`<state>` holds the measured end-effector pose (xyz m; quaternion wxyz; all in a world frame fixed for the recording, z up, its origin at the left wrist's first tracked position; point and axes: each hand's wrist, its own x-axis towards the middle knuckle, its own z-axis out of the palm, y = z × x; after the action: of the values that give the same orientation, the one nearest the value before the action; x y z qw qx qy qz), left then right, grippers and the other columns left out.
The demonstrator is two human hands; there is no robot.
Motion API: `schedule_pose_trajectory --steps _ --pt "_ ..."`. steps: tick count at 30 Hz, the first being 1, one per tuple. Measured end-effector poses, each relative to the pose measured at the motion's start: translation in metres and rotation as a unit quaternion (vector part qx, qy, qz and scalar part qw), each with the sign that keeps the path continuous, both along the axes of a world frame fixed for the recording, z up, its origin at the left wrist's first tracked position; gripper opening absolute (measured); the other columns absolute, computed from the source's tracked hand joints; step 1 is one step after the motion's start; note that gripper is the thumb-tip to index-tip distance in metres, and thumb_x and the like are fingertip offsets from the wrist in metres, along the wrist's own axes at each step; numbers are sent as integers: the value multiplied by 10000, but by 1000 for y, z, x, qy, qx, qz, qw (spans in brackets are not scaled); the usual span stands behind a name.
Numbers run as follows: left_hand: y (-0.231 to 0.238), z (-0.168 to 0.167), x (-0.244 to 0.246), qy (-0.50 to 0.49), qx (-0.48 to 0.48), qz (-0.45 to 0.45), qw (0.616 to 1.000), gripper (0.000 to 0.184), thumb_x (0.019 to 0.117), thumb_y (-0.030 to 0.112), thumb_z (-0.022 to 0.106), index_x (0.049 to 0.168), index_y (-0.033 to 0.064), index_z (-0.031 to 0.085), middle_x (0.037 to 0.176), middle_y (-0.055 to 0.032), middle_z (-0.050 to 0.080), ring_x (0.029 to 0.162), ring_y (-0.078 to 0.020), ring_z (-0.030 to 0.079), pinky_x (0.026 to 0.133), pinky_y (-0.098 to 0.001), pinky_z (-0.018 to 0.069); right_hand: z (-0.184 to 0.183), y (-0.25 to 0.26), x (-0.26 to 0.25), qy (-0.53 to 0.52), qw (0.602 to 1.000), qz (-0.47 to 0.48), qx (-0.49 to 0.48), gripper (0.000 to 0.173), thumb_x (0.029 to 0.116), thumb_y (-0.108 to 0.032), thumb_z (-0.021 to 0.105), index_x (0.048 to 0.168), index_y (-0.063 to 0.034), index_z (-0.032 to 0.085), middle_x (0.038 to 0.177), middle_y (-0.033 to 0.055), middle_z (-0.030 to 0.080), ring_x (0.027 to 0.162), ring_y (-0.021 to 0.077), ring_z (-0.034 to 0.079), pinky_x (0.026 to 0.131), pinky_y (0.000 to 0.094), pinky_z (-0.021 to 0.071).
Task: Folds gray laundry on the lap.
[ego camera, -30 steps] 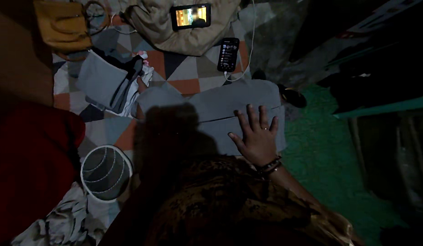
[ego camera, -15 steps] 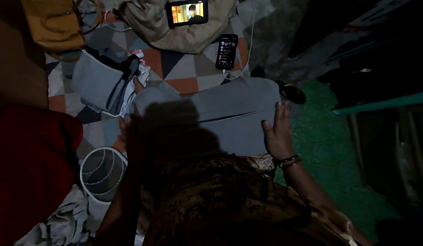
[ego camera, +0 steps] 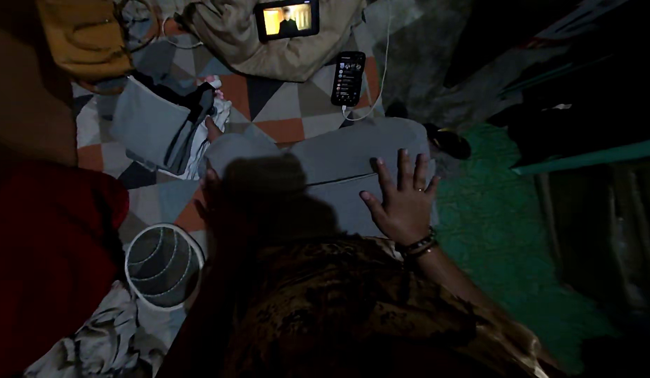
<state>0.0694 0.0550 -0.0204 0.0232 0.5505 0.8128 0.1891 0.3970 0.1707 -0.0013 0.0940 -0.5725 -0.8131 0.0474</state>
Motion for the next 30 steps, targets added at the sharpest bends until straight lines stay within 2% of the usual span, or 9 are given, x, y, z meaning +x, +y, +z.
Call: schedule_pose_trajectory --steps 3,9,13,15,19,21,25,27,30 --pt "-2 -11 -17 -70 32 23 997 849 1004 621 382 1619 56 225 1673 -240 177 1557 -405 142 1209 -653 158 0 3 11 18 999 -31 -23 755 968 -763 270 1608 -364 316 1713 137 104 1548 480 59 1112 806 138" --pt "4 -36 -57 -248 -21 163 955 560 1107 201 354 1605 -2 198 1684 -230 121 1570 -343 113 1258 -470 184 1 14 33 111 984 -115 -83 865 968 -756 230 1639 -211 247 1703 194 77 1541 469 131 1140 743 210" --pt "12 2 -73 -181 21 227 957 797 1020 373 560 1600 -31 190 1647 -317 140 1496 -486 239 1189 -596 268 2 41 69 247 940 -177 -156 826 1049 -587 226 1641 -59 -4 1690 247 29 1565 395 93 1248 577 162" --pt "24 9 -91 -190 98 182 960 866 973 384 616 1609 -4 175 1626 -335 158 1484 -492 228 1183 -618 249 12 65 81 306 920 -192 -149 875 1026 -645 268 1645 -117 -54 1701 202 49 1565 335 142 1249 531 192" --pt "92 60 -84 -140 4 25 990 733 990 446 566 1574 64 338 1533 -299 398 1440 -503 321 1139 -713 201 54 125 52 282 928 -153 -187 789 1016 -443 577 1633 -131 197 1618 187 333 1455 353 382 1148 545 373" --pt "133 82 -69 -155 -141 -49 977 718 1018 413 588 1605 119 300 1536 -243 440 1434 -487 356 1132 -725 213 62 158 25 225 937 -87 -253 669 1032 -383 580 1585 -94 339 1529 203 468 1393 353 476 1137 539 394" --pt "201 49 -48 -155 -340 -163 913 659 1016 427 593 1568 133 386 1429 -230 563 1359 -468 478 1102 -808 156 44 211 -13 96 906 17 -412 497 1062 -334 542 1498 -102 493 1340 198 625 1211 335 605 1044 536 450" --pt "219 32 -37 -131 -417 -189 879 675 1004 458 605 1543 101 412 1420 -230 570 1331 -452 518 1078 -750 312 42 222 -29 52 881 41 -468 411 1085 -260 495 1465 -110 541 1349 199 617 1236 335 579 1061 537 414" --pt "234 6 -32 -91 -471 -205 853 733 939 585 634 1483 114 500 1370 -224 603 1279 -442 558 1023 -708 406 38 233 -38 32 845 72 -529 379 1098 -212 441 1449 -151 571 1452 113 571 1325 258 541 1109 480 403"
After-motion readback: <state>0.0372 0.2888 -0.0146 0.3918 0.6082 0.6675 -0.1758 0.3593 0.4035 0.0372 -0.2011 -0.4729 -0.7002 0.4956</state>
